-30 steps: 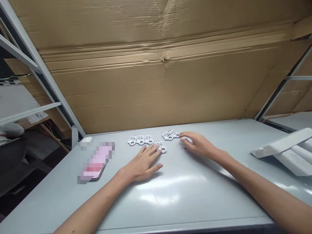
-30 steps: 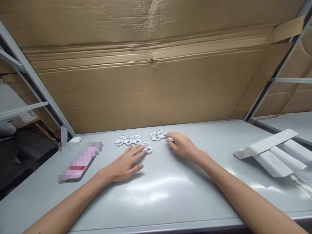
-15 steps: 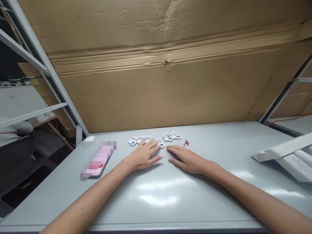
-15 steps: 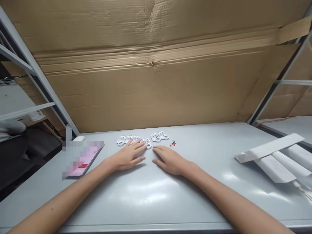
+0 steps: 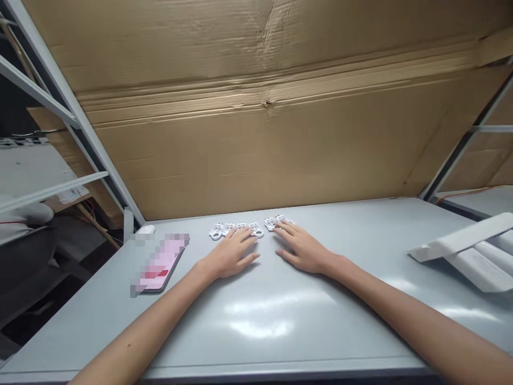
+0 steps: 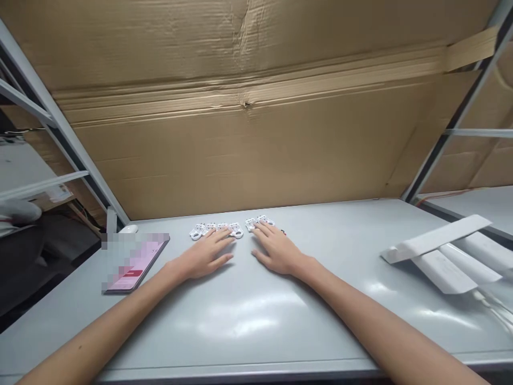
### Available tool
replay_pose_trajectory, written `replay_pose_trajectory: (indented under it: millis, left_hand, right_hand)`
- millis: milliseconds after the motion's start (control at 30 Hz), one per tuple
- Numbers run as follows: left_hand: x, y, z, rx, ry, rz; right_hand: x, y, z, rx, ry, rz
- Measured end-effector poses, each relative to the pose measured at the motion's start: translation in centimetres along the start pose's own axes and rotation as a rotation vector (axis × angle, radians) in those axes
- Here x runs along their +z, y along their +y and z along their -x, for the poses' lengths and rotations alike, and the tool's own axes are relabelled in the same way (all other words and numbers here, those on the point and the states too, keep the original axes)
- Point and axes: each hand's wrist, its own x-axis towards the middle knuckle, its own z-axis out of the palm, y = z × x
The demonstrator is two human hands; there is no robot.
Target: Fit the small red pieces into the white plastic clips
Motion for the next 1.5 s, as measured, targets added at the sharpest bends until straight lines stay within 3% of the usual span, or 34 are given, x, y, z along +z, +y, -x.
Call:
replay_pose_trajectory:
  millis: [133, 400, 600, 767, 1000, 1200, 1333, 1500]
  left_hand:
    - [0.0, 0.4, 1.5, 0.073, 0.064, 0.094]
    - [0.2, 0.8, 2.4, -0.004, 0.14, 0.331]
    - [0.5, 1.1, 2.7, 0.031, 0.128, 0.298]
    - [0.5, 1.2, 2.6, 0.058, 0.126, 0.254]
    - [0.6, 1.3, 2.8, 0.038, 0.126, 0.239]
    - [0.3, 1.6, 3.0, 0.079, 0.063, 0.218]
    - [-0.1, 2.1, 3.0, 0.111, -0.001, 0.24]
    - [-0.2, 2.2, 3.0, 0.094, -0.057, 0.247]
  right_hand:
    - [0.3, 0.5, 0.0, 0.056, -0.074, 0.043]
    - [-0.9, -1.7, -0.1, -0.054, -0.063, -0.021]
    - [-0.8, -1.6, 0.1, -0.006, 0.076, 0.031]
    - [-0.4, -0.9, 0.0, -0.056, 0.002, 0.14]
    - [-0.3, -2.3, 0.2, -0.149, -0.047, 0.113]
    - [0.0, -2.2, 0.1, -0.158, 0.036, 0.07]
    - [-0.1, -2.1, -0.2, -0.194, 0.027, 0.037]
    - [0.0, -2.3, -0.3, -0.13, 0.028, -0.022]
